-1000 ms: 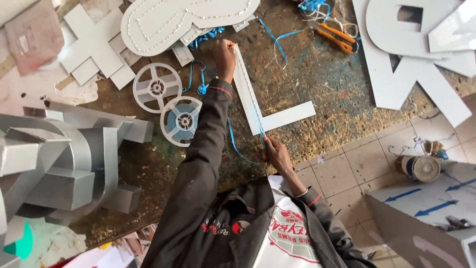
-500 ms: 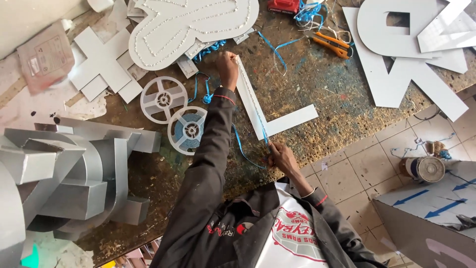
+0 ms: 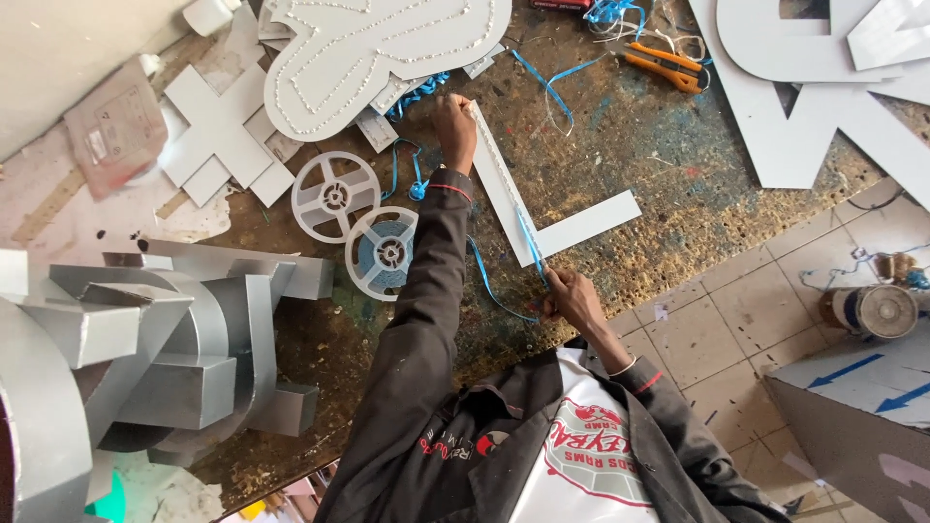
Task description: Applying adhesive LED strips to a plastic letter 'L' cutout for sign fabrication.
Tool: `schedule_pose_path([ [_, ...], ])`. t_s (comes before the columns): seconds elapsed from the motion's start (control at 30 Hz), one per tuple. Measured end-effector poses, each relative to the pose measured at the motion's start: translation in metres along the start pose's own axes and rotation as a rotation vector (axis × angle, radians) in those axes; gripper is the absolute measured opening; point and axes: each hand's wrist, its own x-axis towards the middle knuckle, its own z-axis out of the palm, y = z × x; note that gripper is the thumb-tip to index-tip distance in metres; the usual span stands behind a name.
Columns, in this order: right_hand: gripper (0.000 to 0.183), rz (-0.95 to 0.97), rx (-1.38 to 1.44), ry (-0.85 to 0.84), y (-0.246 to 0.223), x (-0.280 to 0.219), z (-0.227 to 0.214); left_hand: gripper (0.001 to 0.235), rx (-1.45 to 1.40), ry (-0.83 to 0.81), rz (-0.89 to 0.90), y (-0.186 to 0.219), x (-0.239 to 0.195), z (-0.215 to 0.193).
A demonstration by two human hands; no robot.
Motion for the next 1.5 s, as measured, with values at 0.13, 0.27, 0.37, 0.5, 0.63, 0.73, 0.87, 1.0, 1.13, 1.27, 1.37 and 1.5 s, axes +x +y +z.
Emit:
schedule_pose_path([
  [0.13, 0.043, -0.002, -0.009, -0.013, 0.007, 0.005, 0.0, 0.009, -0.066, -0.001, -0.031, 0.013, -0.005, -0.007],
  [0.27, 0.049, -0.042, 0.022, -0.018, -0.016, -0.011, -0.003, 0.018, -0.18, 0.021, 0.035, 0.029, -0.006, -0.025],
  [0.37, 0.044, 0.032, 0.0, -0.021, -0.012, -0.004, 0.0, 0.012, -0.064, 0.011, 0.034, 0.023, -0.01, -0.021],
  [0.5, 0.047, 0.026, -0.011, -0.011, -0.013, -0.004, -0.001, 0.014, 0.056, -0.006, 0.071, 0.034, -0.013, -0.029],
  [0.63, 0.046, 0.023, 0.055, -0.009, -0.017, -0.008, -0.003, 0.006, 0.123, -0.091, 0.11, 0.024, -0.012, -0.03],
  [0.73, 0.045, 0.017, 0.058, -0.02, -0.017, -0.009, -0.004, 0.012, 0.125, -0.166, 0.135, 0.023, -0.017, -0.037],
  [0.87, 0.046, 0.005, 0.104, -0.024, -0.03, -0.019, -0.008, 0.04, 0.149, -0.227, 0.217, 0.083, -0.042, -0.093],
  [1.0, 0.044, 0.018, 0.112, -0.04, -0.018, -0.012, -0.007, 0.041, 0.263, -0.264, 0.289, 0.054, -0.087, -0.075],
  [1.13, 0.048, -0.087, -0.032, -0.047, -0.028, -0.029, -0.01, 0.053, 0.183, -0.44, 0.299, 0.07, -0.107, -0.097],
  [1.27, 0.056, -0.073, -0.117, -0.038, -0.011, -0.042, -0.015, 0.053, 0.123, -0.409, 0.319, 0.076, -0.109, -0.107],
  [1.37, 0.061, -0.08, -0.147, 0.024, -0.032, -0.083, -0.027, 0.057, 0.1, -0.317, 0.377, 0.06, -0.113, -0.092],
  [1.5, 0.046, -0.004, 0.019, 0.025, 0.017, -0.09, -0.043, 0.057, 0.127, -0.362, 0.309, 0.057, -0.12, -0.089],
])
